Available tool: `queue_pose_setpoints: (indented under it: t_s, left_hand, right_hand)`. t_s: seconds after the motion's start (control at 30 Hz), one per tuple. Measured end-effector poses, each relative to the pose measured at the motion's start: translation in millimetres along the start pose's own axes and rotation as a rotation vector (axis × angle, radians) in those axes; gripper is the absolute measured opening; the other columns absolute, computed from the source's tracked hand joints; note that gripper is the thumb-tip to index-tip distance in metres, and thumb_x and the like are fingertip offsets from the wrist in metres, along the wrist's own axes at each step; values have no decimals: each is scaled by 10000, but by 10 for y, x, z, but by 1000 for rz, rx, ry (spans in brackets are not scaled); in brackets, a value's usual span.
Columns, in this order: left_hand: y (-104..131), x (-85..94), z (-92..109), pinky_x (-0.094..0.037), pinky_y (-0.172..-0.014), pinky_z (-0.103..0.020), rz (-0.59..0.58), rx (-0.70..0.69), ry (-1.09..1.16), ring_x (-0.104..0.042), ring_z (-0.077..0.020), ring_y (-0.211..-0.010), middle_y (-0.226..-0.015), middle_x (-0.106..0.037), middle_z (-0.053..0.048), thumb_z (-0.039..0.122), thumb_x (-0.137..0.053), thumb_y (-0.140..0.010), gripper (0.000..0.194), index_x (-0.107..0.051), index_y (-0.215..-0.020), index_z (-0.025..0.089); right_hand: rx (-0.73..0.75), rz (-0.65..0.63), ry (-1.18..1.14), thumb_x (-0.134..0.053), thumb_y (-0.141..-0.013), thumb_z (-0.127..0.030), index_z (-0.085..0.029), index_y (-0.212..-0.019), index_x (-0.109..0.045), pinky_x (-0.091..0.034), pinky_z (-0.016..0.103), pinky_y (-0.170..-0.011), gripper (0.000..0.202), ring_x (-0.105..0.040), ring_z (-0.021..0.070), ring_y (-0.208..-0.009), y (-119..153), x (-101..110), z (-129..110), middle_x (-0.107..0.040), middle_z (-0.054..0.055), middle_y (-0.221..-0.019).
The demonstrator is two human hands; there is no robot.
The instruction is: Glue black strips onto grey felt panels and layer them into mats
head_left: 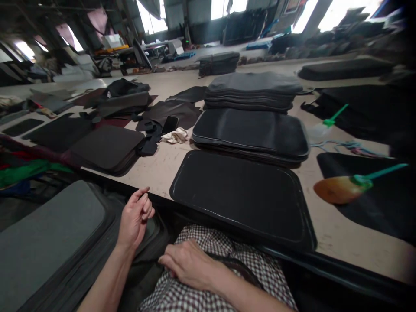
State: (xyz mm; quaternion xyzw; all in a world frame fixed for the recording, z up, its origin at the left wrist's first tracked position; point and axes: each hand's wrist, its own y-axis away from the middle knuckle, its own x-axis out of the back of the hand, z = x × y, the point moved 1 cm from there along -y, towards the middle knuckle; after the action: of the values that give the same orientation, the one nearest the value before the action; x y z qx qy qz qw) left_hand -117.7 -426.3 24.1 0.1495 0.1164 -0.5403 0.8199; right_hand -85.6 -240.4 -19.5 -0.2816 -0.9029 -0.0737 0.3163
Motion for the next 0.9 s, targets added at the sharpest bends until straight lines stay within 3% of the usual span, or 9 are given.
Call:
queue_pose_setpoints:
  t_s: [0.1, 0.23, 0.33, 0.4, 0.47, 0.53, 0.67, 0.73, 0.9]
  left_hand:
    - [-74, 120, 71, -280, -439, -152, 17, -18, -43, -255, -22, -417, -533, -345, 125, 315, -761, -868, 343, -651, -1153, 158]
    - [-263, 330, 257, -258, -426, -171, 57, -103, -152, -230, -32, -403, -492, -322, 128, 402, -741, -882, 350, -668, -1096, 135]
    - [-439, 608, 499, -348, -488, -191, 168, -239, -305, -415, -61, -470, -590, -511, 70, 406, -693, -896, 373, -634, -1162, 151]
    - [-514, 878, 683, -443, -598, -222, 232, -323, -455, -605, -117, -685, -856, -663, -20, 341, -702, -856, 451, -579, -1257, 174]
    - [-509, 1191, 845, -498, -741, -280, 266, -389, -717, -648, -192, -963, -1150, -649, -94, 297, -738, -790, 550, -559, -1299, 190]
    - [-419, 1499, 943, -491, -888, -357, 248, -402, -1089, -599, -251, -1107, -1249, -604, -112, 335, -776, -754, 540, -607, -1248, 195]
    - [-137, 1965, 891, -458, -966, -421, 79, -194, -1635, -587, -294, -1070, -1120, -640, -86, 512, -784, -753, 447, -669, -1061, 209]
    - [-38, 2095, 806, -479, -923, -399, 26, -171, -1717, -597, -277, -1023, -1082, -642, -75, 518, -768, -774, 404, -656, -1012, 212]
    - [-12, 2219, 690, -474, -968, -384, -9, -290, -1737, -592, -252, -1077, -1124, -650, -73, 430, -681, -870, 215, -665, -906, 219]
  right_hand:
    - [-14, -19, -147, -451, -1080, -180, -218, -1053, -669, -437, 237, -679, 223, -641, 159, -640, 76, -17, 56, -665, -33, -682]
    - [62, 93, -330, -428, -1008, -124, -219, -1252, -667, -492, 263, -734, 355, -664, 177, -780, 129, -38, 193, -734, 26, -946]
    - [23, 97, -448, -478, -1001, -172, -233, -1185, -734, -502, 272, -701, 321, -653, 165, -693, 132, -44, 239, -747, 23, -974]
    - [-36, 96, -469, -549, -992, -227, -232, -1074, -776, -491, 278, -696, 241, -660, 173, -674, 127, -34, 233, -752, 10, -884]
    - [-68, 87, -471, -617, -960, -252, -229, -960, -787, -474, 278, -711, 171, -680, 192, -733, 117, -21, 210, -747, 0, -832]
    - [-80, 64, -486, -629, -957, -262, -226, -880, -768, -455, 270, -712, 163, -683, 193, -771, 105, -12, 188, -738, -9, -821]
    - [-70, -4, -490, -571, -1005, -273, -216, -844, -727, -434, 250, -724, 231, -669, 169, -781, 93, -11, 164, -716, -20, -813]
    - [-57, -29, -469, -561, -1018, -279, -217, -861, -722, -432, 246, -743, 233, -666, 164, -800, 101, -11, 156, -715, -22, -834]
    - [-49, -62, -416, -557, -1029, -282, -223, -879, -715, -423, 253, -737, 226, -658, 163, -805, 142, -11, 141, -708, -29, -840]
